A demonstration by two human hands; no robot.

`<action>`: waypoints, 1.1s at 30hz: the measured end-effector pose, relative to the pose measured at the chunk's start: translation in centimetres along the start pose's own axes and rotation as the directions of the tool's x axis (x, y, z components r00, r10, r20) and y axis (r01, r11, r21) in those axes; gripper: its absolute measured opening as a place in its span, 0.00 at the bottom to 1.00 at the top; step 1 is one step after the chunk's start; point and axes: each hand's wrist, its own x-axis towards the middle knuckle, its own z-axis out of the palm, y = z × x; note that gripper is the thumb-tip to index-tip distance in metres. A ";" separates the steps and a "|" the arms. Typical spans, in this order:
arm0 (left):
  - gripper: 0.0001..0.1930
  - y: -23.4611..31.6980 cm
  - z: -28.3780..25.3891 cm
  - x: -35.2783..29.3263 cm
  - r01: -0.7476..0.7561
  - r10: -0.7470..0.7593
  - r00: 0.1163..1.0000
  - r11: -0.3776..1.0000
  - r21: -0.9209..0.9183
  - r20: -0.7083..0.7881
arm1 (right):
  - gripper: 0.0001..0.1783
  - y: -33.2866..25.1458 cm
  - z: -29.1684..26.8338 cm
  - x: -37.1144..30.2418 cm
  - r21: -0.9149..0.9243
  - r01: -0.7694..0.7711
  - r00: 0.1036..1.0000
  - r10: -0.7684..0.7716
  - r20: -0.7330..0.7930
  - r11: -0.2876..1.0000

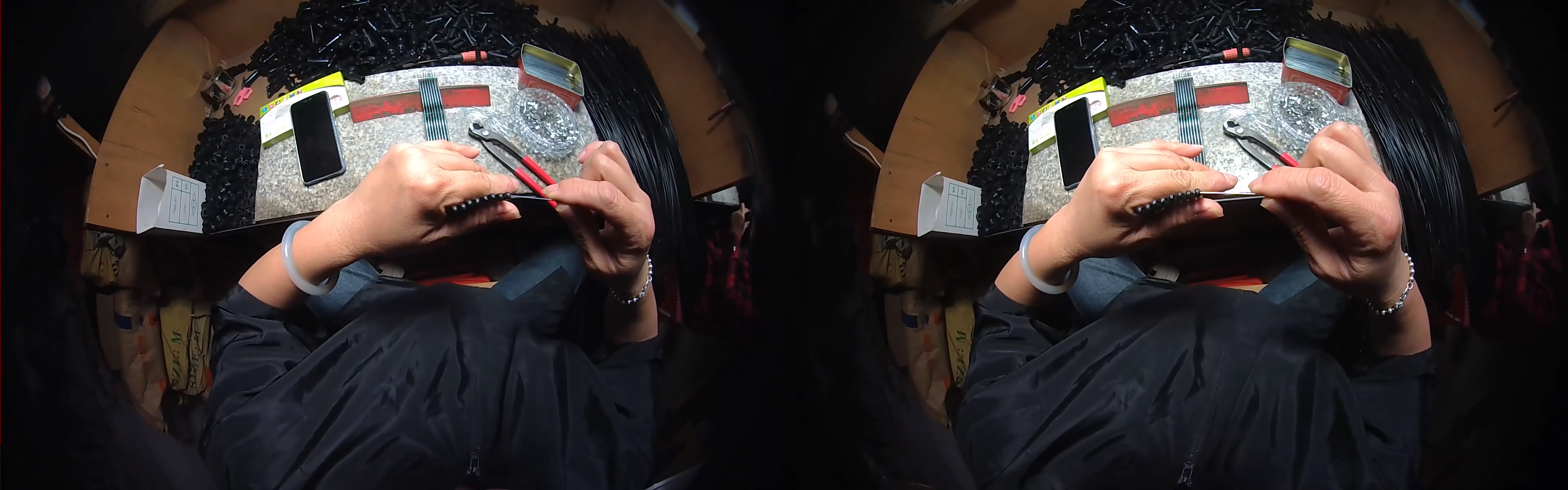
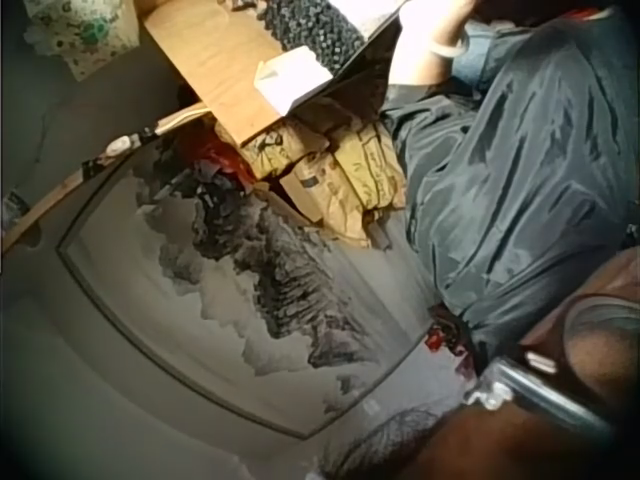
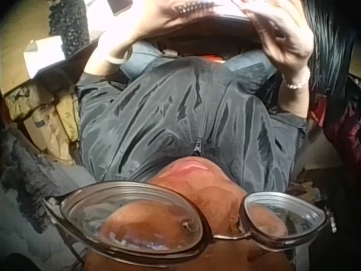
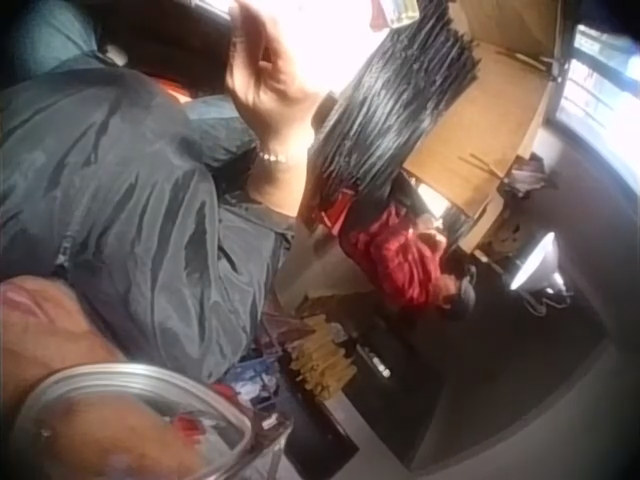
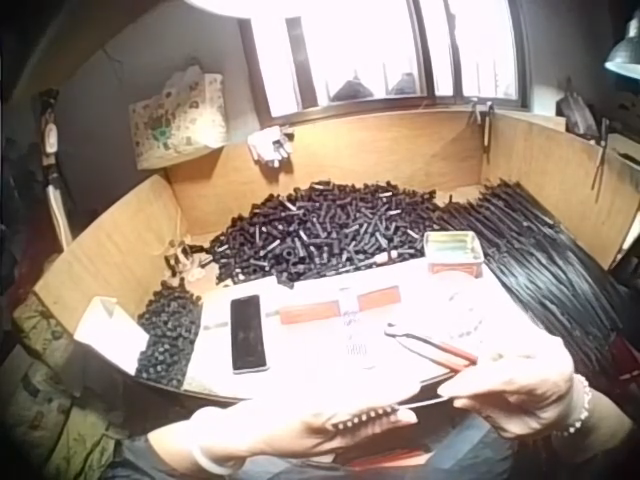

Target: Assembling thin black rods into a plastic hub and using pliers to secure the components.

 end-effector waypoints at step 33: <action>0.16 -0.1 0.0 0.3 -0.011 0.013 0.996 1.000 -0.027 0.090 | 0.14 0.5 1.1 2.2 0.101 0.163 0.983 -0.170 0.069 0.981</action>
